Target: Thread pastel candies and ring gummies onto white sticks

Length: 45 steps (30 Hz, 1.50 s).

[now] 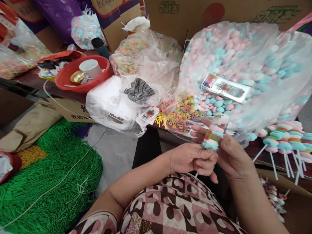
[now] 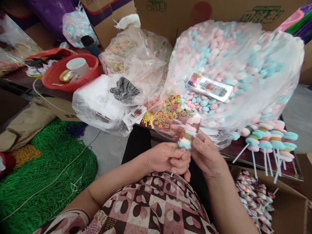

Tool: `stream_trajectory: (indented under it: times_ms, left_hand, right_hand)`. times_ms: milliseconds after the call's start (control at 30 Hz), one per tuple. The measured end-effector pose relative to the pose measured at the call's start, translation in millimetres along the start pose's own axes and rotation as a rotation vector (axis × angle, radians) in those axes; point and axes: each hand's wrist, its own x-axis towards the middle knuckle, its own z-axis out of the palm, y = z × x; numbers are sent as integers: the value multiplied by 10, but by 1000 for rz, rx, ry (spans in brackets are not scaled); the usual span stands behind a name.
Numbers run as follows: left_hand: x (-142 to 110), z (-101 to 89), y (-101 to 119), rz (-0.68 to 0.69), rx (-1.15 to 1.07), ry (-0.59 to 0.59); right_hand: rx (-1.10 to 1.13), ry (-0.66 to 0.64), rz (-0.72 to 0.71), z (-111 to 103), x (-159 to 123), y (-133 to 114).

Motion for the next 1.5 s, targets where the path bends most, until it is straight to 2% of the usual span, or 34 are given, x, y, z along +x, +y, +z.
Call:
stream_trajectory:
  times_ms: [67, 133, 200, 300, 333, 400, 433, 500, 600, 667, 800, 900, 1000, 1100, 1500]
  left_hand:
    - [-14, -26, -37, -29, 20, -36]
    - [-44, -74, -49, 17, 115, 23]
    - [-86, -124, -44, 114, 368, 226]
    - [-153, -182, -29, 257, 954, 691]
    - [-178, -199, -21, 273, 1114, 795]
    - [-247, -238, 10, 300, 1251, 871]
    - [-294, -262, 36, 319, 1227, 868]
    - [-414, -322, 117, 406, 1036, 855]
    - [-615, -423, 292, 664, 611, 891]
    - [-719, -479, 410, 806, 417, 918]
    - [-791, -581, 544, 866, 324, 930]
    - [-770, -693, 563, 864, 345, 995]
    - [-749, -805, 570, 846, 359, 1072]
    - [-749, -864, 585, 816, 364, 1107]
    - [-736, -901, 582, 780, 399, 1147]
  right_hand:
    - [109, -56, 59, 112, 39, 34]
    - [132, 2, 51, 199, 77, 84]
    - [91, 109, -7, 270, 123, 144]
    - [-15, 305, -195, 389, 203, 245]
    - [-45, 350, -265, 431, 230, 272]
    - [-105, 339, -340, 508, 285, 291]
    - [-134, 290, -346, 542, 315, 277]
    - [-187, 153, -336, 613, 390, 206]
    - [-272, -16, -368, 779, 558, 74]
    - [-425, -98, -436, 929, 719, 51]
    - [-935, -295, -659, 1128, 1111, 197]
    - [-1277, -435, -777, 1072, 1332, 298]
    - [-1486, -445, -857, 923, 1403, 306]
    - [-1585, -448, -914, 797, 1381, 303]
    - [-1722, -376, -993, 478, 1374, 391]
